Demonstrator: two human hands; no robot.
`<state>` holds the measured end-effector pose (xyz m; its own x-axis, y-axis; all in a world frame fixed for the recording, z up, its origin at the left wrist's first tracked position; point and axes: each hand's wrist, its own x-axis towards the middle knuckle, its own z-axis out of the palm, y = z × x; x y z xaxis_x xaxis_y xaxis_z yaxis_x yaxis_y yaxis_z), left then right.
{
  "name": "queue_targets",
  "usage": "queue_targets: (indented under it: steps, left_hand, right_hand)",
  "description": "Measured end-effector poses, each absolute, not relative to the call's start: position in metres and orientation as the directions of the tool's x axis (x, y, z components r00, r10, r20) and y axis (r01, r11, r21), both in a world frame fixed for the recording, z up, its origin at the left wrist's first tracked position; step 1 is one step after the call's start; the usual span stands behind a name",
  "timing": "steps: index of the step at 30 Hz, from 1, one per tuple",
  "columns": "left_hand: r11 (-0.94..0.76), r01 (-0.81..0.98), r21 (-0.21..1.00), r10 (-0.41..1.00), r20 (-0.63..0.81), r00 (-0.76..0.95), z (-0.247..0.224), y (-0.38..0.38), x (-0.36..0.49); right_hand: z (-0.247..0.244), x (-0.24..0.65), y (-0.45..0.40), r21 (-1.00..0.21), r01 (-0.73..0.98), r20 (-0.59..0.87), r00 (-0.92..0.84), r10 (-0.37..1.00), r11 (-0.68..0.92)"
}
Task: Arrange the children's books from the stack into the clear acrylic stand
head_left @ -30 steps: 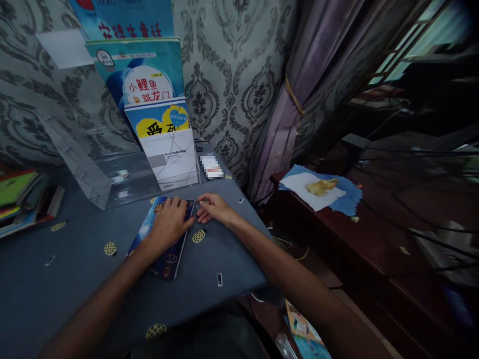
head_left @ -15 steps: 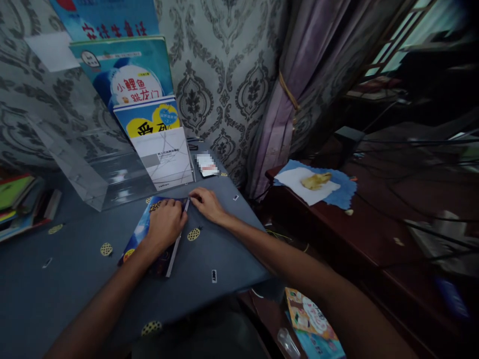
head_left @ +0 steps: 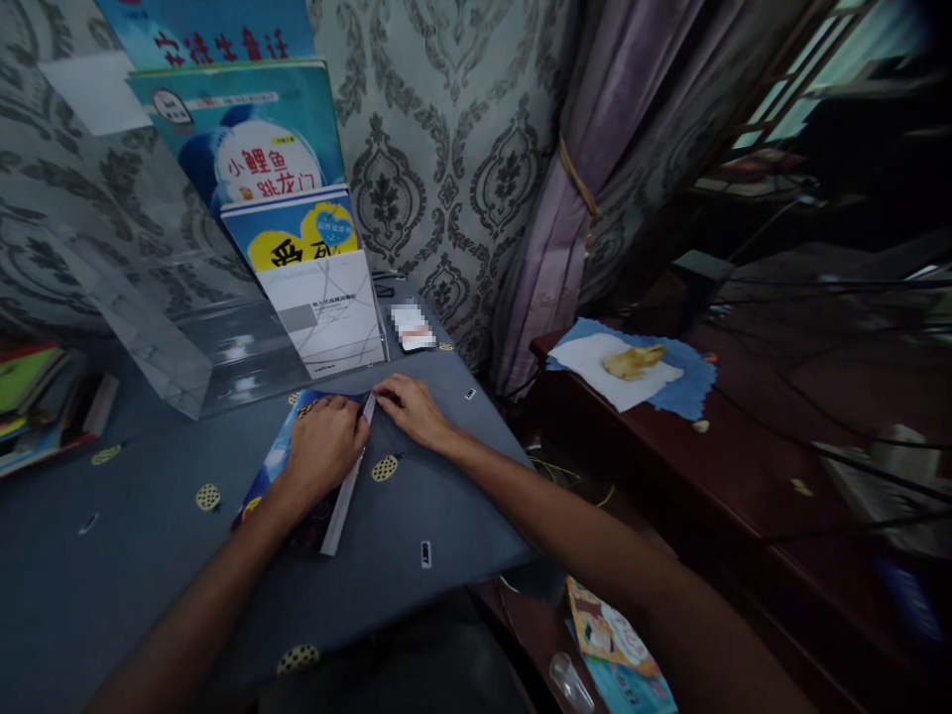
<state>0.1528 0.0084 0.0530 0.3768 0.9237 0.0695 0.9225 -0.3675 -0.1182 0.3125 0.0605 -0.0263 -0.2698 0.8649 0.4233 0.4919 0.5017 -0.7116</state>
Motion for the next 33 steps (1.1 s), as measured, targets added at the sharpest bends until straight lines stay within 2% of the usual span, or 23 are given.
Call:
queue_targets:
  steps: [11, 27, 33]
  left_hand:
    - [-0.382, 0.919, -0.098, 0.915, 0.103, 0.391, 0.051, 0.01, 0.149]
    - [-0.382, 0.921, -0.077, 0.921, 0.056, 0.386, 0.055, 0.009, 0.148]
    - [-0.394, 0.917, -0.063, 0.917, 0.042, 0.397, 0.051, 0.007, 0.147]
  right_hand:
    - [-0.026, 0.316, 0.051, -0.568, 0.633, 0.388, -0.357, 0.85, 0.526]
    - [-0.021, 0.314, 0.046, -0.648, 0.564, 0.411, -0.306, 0.859, 0.511]
    - [-0.02, 0.313, 0.044, -0.607, 0.625, 0.357, -0.337, 0.871, 0.49]
